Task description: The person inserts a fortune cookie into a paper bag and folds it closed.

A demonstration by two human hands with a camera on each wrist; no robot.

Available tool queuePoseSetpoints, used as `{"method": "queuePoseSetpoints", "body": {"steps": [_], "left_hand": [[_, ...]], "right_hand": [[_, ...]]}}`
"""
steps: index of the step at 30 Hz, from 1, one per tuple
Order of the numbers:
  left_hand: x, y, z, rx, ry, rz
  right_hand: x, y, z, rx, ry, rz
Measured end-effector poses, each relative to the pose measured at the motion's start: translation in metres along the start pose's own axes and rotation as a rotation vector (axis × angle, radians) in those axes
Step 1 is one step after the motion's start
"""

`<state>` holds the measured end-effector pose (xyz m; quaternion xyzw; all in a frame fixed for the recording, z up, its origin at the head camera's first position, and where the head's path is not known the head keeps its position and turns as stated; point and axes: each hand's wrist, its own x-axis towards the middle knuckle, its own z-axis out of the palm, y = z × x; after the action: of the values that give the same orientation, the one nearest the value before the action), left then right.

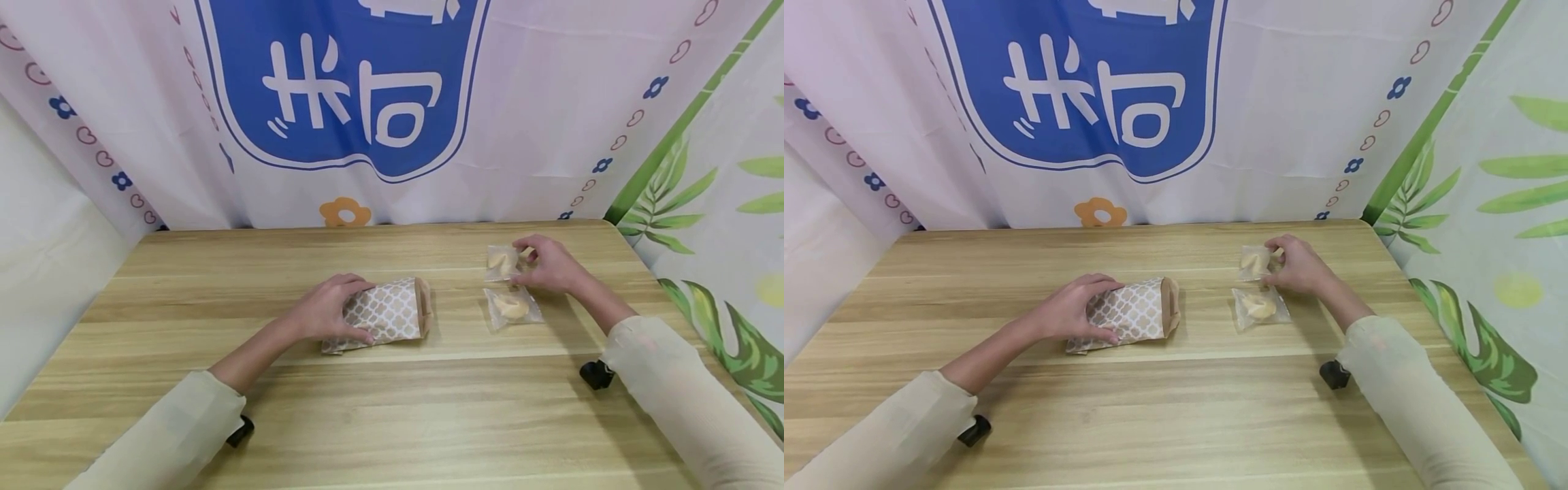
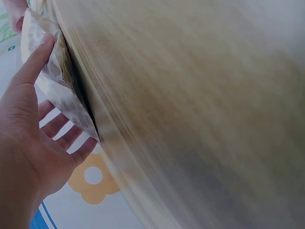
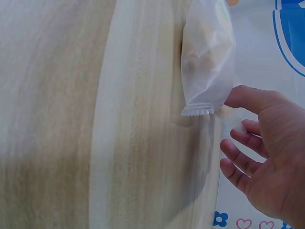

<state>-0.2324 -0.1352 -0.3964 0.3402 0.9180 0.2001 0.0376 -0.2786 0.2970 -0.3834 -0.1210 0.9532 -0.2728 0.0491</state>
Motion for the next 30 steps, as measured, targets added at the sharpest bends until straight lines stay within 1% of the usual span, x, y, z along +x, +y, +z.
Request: {"method": "queuePoseSetpoints", "body": {"steps": [7, 21, 24, 30], "left_hand": [[0.0002, 0.0005, -0.0006, -0.003, 0.003, 0.001], [0.0005, 0.0005, -0.0012, -0.004, -0.005, -0.007], [0.0002, 0.0001, -0.0011, 0.005, -0.004, 0.0], [-0.0004, -0.0016, -0.0002, 0.034, 0.003, 0.035]], "right_hand": [[-0.0013, -0.004, -0.0007, 0.002, 0.015, 0.003], [-0.0024, -0.0074, -0.0011, 0.008, 0.03, -0.021], [-0.0025, -0.0081, -0.0008, 0.01, 0.037, -0.029], [-0.0035, -0.0097, -0.0014, 0.007, 0.053, -0.05]]}}
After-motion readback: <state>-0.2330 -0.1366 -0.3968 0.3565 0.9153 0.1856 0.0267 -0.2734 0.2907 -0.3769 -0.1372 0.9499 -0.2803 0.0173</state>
